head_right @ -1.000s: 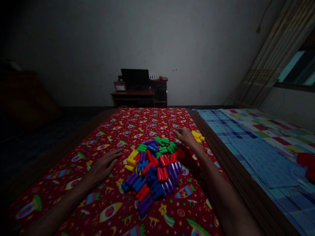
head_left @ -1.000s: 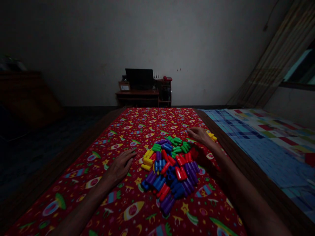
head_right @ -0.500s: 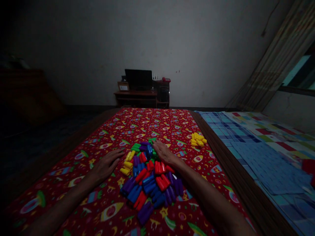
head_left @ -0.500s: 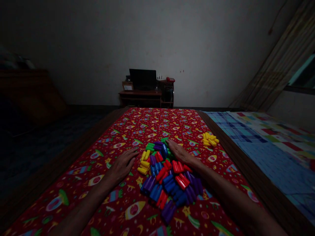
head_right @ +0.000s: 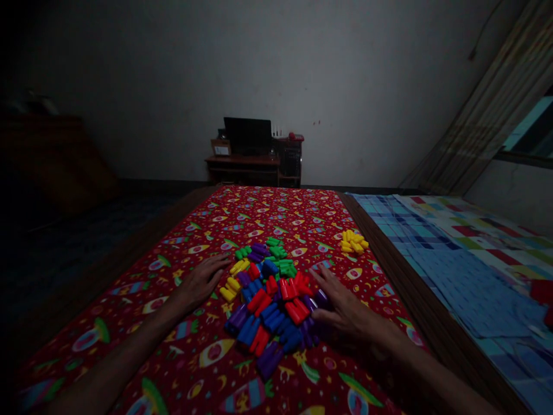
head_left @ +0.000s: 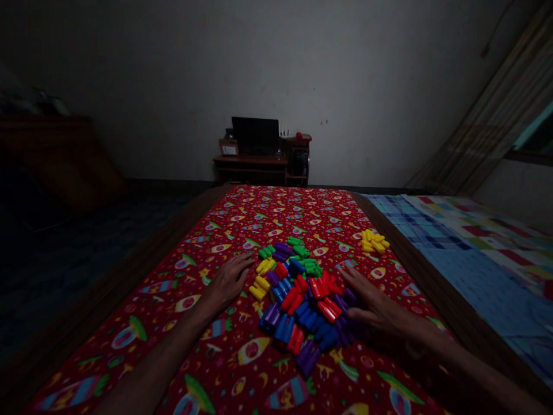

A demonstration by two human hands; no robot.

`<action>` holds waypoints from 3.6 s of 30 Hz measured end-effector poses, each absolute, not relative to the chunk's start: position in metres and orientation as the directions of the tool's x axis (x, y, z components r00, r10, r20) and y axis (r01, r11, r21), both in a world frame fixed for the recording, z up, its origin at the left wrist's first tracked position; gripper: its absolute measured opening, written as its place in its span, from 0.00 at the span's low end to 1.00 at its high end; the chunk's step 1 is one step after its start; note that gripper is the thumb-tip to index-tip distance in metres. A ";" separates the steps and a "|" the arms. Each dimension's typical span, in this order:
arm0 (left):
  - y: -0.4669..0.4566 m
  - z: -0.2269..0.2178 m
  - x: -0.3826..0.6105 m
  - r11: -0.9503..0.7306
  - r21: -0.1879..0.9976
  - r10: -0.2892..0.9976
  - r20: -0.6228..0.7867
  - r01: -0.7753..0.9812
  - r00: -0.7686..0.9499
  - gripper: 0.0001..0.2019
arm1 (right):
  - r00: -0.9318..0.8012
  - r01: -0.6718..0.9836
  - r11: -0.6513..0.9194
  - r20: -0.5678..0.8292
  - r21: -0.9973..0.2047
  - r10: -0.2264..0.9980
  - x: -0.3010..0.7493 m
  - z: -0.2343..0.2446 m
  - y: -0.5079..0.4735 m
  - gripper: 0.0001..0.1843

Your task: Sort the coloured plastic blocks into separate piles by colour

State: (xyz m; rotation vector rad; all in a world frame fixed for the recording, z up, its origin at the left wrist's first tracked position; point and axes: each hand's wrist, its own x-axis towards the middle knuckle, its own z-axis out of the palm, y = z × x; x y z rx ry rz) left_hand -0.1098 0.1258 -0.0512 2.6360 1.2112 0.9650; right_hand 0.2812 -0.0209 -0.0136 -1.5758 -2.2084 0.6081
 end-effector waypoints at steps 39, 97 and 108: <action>0.132 -0.045 -0.114 -0.668 0.343 0.732 0.463 0.660 0.500 0.21 | -0.110 0.740 0.220 0.209 -0.636 0.972 0.228 0.013 0.119 0.17; 0.113 0.029 -0.100 -0.349 0.627 0.917 0.076 0.696 0.391 0.17 | 0.395 0.905 -0.272 0.409 -0.327 0.823 0.371 0.032 0.098 0.24; 0.080 0.021 -0.051 -0.326 0.876 0.927 0.222 0.356 0.302 0.19 | -0.364 0.511 0.460 0.302 -0.726 0.881 0.196 0.055 0.076 0.20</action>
